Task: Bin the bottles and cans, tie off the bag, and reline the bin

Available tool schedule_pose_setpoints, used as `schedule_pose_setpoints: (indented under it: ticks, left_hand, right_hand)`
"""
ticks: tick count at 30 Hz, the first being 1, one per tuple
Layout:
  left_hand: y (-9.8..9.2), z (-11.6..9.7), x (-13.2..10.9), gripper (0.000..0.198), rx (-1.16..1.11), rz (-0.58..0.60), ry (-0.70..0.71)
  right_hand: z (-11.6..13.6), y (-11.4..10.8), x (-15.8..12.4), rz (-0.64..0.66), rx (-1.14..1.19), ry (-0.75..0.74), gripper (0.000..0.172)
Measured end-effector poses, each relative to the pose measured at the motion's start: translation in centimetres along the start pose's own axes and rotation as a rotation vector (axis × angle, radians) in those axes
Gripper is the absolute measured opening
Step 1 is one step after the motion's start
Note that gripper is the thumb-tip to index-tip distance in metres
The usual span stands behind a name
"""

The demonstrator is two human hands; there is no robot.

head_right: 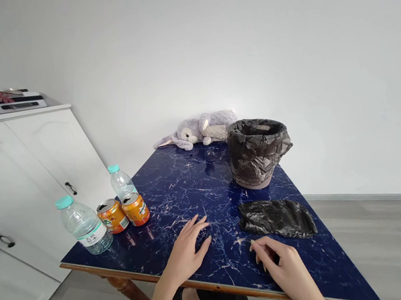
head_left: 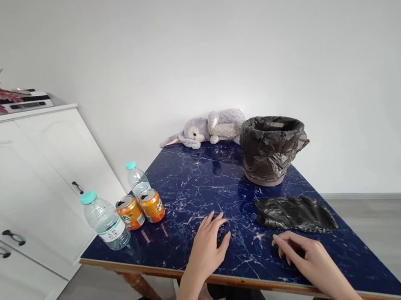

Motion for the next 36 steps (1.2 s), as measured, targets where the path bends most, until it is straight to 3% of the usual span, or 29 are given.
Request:
schedule_pose_setpoints:
  ticks: [4,7,13,17,20,26,30,36]
  left_hand:
    - [0.0,0.0,0.1,0.036,0.013,0.001,0.011]
    - [0.0,0.2,0.1,0.036,0.012,0.009,-0.001]
    - [-0.1,0.5,0.0,0.034,-0.013,-0.006,0.003]
    - [-0.1,0.7,-0.1,0.033,-0.026,-0.012,-0.007]
    - [-0.1,0.9,-0.1,0.032,-0.028,-0.008,-0.007]
    - [0.0,1.0,-0.2,0.032,-0.030,0.007,-0.016]
    - [-0.1,0.9,-0.2,0.032,-0.034,0.000,-0.010]
    - [0.0,1.1,-0.3,0.030,-0.037,-0.014,-0.001]
  right_hand:
    - [0.7,0.3,0.2,0.027,-0.012,-0.017,0.048]
    - [2.4,-1.0,1.2,-0.027,-0.030,-0.087,0.039]
    - [10.2,-8.5,6.1,-0.411,-0.347,-0.368,0.036]
    - [14.5,-12.2,10.1,-0.587,-0.732,-0.532,0.043]
    - [14.1,-14.1,13.8,-0.583,-0.904,-0.511,0.049]
    - [8.8,-16.9,20.3,-0.418,-0.870,-0.287,0.050]
    - [7.5,-17.3,21.8,-0.373,-0.818,-0.246,0.051]
    - [8.4,-16.9,22.2,-0.374,-0.758,-0.294,0.045]
Point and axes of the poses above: each hand's wrist, its own x-axis towards the middle knuckle, its own y-axis out of the palm, z = x × y, the point moved 8 cm from there along x, towards the middle knuckle, and after that the axes turned 3 degrees about z, right-handed, at the moved point
